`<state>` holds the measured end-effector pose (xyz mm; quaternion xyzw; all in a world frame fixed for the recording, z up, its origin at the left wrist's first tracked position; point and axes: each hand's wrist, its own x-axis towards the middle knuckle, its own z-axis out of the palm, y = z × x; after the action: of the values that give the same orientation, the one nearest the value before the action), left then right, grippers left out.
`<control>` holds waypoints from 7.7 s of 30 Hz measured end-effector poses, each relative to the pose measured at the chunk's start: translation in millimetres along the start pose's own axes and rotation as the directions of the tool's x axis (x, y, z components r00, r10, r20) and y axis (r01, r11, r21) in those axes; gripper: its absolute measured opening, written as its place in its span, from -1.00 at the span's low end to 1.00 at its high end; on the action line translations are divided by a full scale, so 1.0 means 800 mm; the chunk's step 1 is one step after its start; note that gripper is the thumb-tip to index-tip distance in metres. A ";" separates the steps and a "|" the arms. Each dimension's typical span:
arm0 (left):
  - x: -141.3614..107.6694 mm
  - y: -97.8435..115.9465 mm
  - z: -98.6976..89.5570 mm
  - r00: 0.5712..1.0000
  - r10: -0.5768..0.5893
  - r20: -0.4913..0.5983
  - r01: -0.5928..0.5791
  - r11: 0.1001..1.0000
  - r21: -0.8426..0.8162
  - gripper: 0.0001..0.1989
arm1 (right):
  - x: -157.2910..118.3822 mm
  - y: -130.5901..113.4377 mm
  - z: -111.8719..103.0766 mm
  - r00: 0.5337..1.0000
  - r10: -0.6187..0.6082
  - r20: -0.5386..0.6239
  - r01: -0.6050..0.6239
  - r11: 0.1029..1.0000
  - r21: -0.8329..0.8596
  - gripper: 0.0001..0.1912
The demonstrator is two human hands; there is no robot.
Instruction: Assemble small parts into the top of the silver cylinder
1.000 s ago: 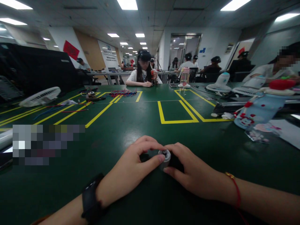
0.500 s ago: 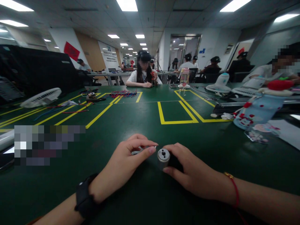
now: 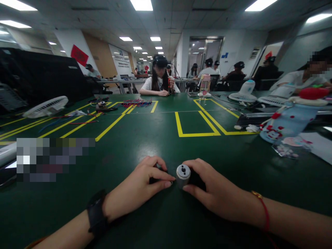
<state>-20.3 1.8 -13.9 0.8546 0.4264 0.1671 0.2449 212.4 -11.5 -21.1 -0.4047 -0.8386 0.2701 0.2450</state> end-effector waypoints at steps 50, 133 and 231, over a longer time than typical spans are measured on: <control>0.003 0.005 -0.004 1.000 -0.018 -0.011 0.017 0.997 -0.078 -0.89 | -0.001 0.001 -0.001 1.000 -0.018 -0.016 0.018 0.999 0.036 -0.59; 0.015 0.042 0.003 0.970 -0.183 -0.162 0.110 0.919 -0.379 -0.74 | 0.003 -0.001 0.001 0.999 -0.039 -0.008 0.039 0.999 -0.017 -0.63; 0.007 0.044 -0.005 0.945 0.030 -0.327 -0.085 0.984 -0.155 -0.80 | 0.001 0.002 0.002 0.998 -0.060 0.002 0.060 0.998 -0.037 -0.59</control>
<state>3.9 -10.8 9.6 0.8043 0.4199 0.3471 0.2374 211.7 -10.1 -23.3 -0.3838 -0.8552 0.2473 0.2452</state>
